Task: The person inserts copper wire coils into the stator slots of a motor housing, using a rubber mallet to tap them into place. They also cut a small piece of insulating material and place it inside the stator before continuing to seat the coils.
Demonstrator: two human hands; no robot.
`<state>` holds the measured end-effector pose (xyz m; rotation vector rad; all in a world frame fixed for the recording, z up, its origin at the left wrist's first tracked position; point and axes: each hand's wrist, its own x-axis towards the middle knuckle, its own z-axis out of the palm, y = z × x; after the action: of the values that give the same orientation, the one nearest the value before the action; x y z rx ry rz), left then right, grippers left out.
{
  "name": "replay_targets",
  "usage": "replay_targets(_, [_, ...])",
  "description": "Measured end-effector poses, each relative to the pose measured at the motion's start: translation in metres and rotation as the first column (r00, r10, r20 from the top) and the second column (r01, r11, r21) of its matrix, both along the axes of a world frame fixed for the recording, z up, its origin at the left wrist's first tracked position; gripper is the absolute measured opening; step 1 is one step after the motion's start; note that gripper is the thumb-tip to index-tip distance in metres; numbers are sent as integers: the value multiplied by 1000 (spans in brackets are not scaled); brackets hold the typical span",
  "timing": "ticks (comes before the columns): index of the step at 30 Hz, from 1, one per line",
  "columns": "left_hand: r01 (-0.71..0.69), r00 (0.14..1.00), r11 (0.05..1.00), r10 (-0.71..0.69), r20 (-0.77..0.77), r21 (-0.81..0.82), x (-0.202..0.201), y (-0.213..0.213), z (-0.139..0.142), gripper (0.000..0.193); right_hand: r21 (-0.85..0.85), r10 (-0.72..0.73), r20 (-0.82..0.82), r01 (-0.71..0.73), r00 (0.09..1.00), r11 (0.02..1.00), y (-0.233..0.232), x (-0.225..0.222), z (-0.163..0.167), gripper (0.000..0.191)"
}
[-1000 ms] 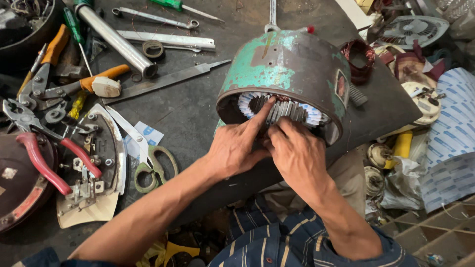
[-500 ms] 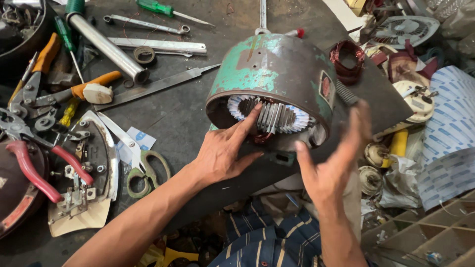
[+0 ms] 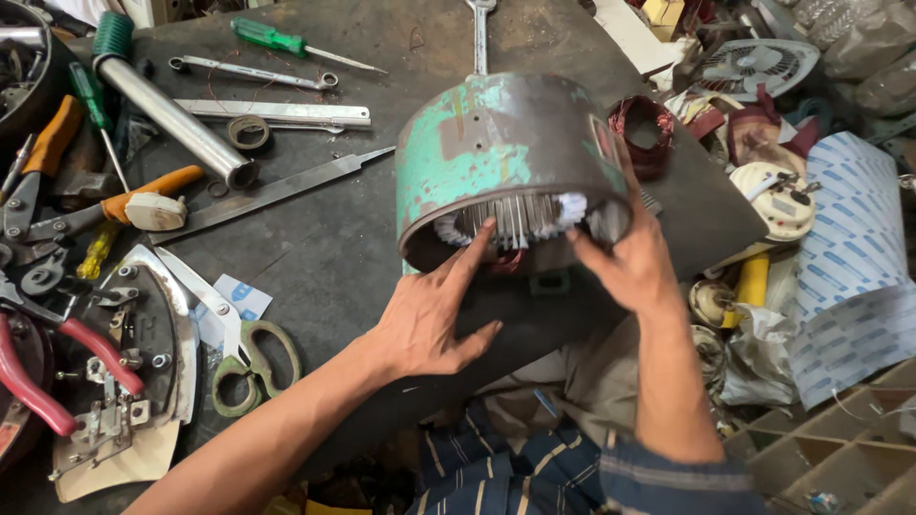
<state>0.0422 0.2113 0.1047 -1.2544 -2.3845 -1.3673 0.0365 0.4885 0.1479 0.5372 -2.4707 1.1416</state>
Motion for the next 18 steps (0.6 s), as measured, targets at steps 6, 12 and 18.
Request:
replay_targets(6, [-39,999,999,38,-24,-22,-1,16,4,109,56,127,3,-127,992,990,26,-18,5,101])
replay_targets(12, [-109,992,994,110,-68,15,2,25,-2,106,380,-168,226,72,960,922,71,-35,8,86])
replay_targets(18, [-46,996,998,50,-80,46,-3,21,-4,102,33,-80,138,76,987,997,72,-97,-64,41])
